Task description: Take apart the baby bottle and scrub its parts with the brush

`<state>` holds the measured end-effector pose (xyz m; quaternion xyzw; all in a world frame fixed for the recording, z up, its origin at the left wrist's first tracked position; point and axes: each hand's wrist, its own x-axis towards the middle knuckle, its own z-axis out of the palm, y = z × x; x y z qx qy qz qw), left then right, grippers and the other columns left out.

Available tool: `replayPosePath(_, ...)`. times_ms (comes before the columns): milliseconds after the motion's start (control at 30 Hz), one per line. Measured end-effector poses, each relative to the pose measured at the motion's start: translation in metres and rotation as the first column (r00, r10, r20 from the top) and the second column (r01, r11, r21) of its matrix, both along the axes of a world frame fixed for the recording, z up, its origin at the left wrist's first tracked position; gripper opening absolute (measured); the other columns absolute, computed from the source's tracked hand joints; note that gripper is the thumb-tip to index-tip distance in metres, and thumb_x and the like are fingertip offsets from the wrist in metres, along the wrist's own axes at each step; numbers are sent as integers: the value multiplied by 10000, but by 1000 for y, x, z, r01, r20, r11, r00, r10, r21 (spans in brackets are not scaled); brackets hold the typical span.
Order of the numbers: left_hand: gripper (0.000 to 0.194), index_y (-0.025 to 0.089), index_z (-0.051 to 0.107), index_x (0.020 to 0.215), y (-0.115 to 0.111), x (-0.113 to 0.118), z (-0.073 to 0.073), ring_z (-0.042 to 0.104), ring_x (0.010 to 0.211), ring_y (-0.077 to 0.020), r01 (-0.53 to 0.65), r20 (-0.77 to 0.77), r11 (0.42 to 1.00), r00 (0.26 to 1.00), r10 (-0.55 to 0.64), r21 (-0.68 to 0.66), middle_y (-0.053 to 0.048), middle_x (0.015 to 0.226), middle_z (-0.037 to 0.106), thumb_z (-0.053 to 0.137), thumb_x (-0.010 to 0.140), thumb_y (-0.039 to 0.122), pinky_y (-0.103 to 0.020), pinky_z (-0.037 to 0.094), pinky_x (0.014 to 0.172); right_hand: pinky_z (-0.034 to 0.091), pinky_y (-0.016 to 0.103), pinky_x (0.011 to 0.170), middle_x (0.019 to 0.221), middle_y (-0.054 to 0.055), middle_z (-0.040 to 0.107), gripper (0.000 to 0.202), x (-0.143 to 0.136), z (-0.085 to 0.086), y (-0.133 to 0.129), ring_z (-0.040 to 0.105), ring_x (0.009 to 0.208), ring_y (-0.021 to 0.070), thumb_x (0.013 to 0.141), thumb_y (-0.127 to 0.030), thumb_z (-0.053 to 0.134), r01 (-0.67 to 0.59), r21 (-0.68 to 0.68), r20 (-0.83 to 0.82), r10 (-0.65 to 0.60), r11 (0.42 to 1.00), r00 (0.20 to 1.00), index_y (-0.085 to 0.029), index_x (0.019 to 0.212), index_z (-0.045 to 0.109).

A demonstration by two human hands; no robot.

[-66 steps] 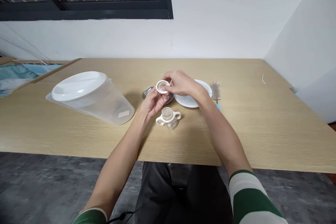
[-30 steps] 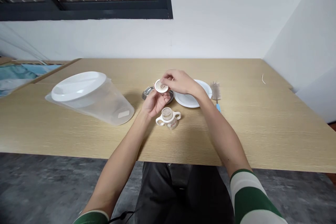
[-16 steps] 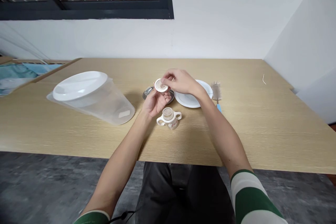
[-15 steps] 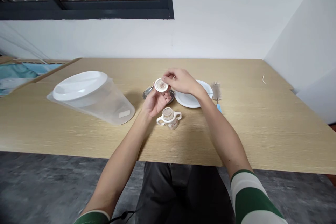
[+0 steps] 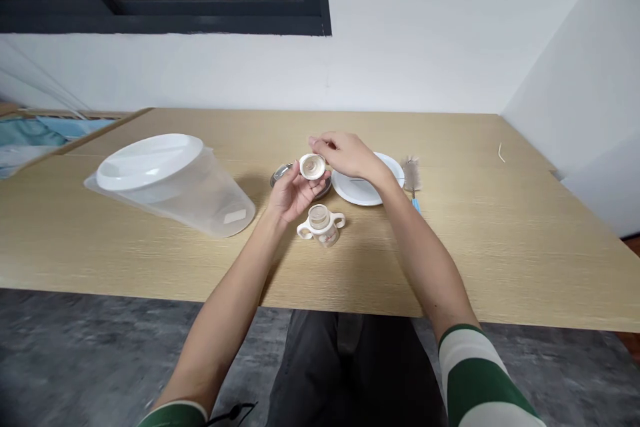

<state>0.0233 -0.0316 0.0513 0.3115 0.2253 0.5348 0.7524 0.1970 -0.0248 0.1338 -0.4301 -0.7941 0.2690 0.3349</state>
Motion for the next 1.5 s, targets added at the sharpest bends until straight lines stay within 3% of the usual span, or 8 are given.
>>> replayPosePath(133, 241, 122, 662, 1058, 1, -2, -1, 765, 827, -203, -5, -27, 1000, 1000, 5, 24, -110, 920, 762, 711, 906, 302, -263, 615, 756, 418, 278, 696, 678, -9, 608, 481, 2, 1, -2, 558, 691, 145, 990, -578, 474, -156, -102, 79, 164, 982, 983, -195, 756, 646)
replayPosePath(367, 274, 120, 655, 1052, 5, -4, -2, 738, 708, -173, 10, -9, 1000, 1000, -10, 19, -92, 895, 748, 711, 911, 348, -257, 615, 681, 475, 316, 876, 980, 39, 724, 373, 9, 1, -1, 619, 996, 200, 957, -531, 569, -298, -73, 69, 303, 952, 951, -211, 869, 740)
replayPosePath(600, 279, 118, 653, 988, 2, -1, 4, 710, 592, -157, 14, -50, 999, 999, -15, -31, -82, 796, 732, 622, 973, 396, -226, 591, 558, 541, 368, 926, 1139, 63, 738, 313, 6, -4, 1, 660, 1041, 204, 945, -472, 621, -298, -187, -98, 284, 936, 954, -226, 1110, 719)
replayPosePath(900, 298, 113, 640, 1014, 3, -5, 1, 715, 578, -158, 49, -66, 999, 997, -49, 0, -72, 771, 733, 634, 968, 407, -226, 604, 575, 542, 410, 989, 1039, 57, 772, 463, 7, -2, -3, 699, 1018, 210, 914, -469, 688, -347, -314, -140, 318, 884, 938, -196, 1282, 618)
replayPosePath(1033, 315, 126, 637, 1071, 3, -5, 2, 711, 585, -145, 26, -74, 1000, 997, -26, 3, -59, 782, 735, 667, 945, 413, -218, 593, 589, 526, 424, 1014, 1165, 94, 745, 556, 6, 1, -4, 682, 1086, 224, 860, -475, 746, -325, -264, -91, 312, 908, 946, -181, 1309, 600)
replayPosePath(1167, 425, 129, 661, 1048, 5, -5, 4, 712, 646, -142, 19, -46, 1000, 999, -19, -13, -76, 833, 737, 573, 971, 537, -232, 591, 629, 518, 432, 1017, 1249, 111, 701, 578, 5, 1, -5, 643, 1147, 251, 821, -506, 765, -268, -117, -14, 269, 956, 963, -179, 1279, 631)
replayPosePath(1300, 425, 154, 655, 978, 11, -7, 0, 718, 700, -159, -54, -38, 998, 998, 54, -13, -76, 888, 741, 501, 986, 550, -261, 589, 638, 527, 406, 956, 1258, 105, 689, 540, 3, 8, -13, 646, 1069, 237, 823, -462, 756, -267, -18, 50, 268, 963, 962, -180, 1271, 648)
replayPosePath(1500, 384, 144, 649, 964, 15, -10, -4, 708, 687, -184, -101, -32, 995, 994, 101, 0, -74, 830, 723, 547, 958, 515, -289, 577, 634, 482, 311, 832, 1112, 47, 711, 407, 3, 17, -26, 631, 944, 194, 812, -355, 753, -363, -94, 277, 374, 927, 885, -219, 1192, 695)
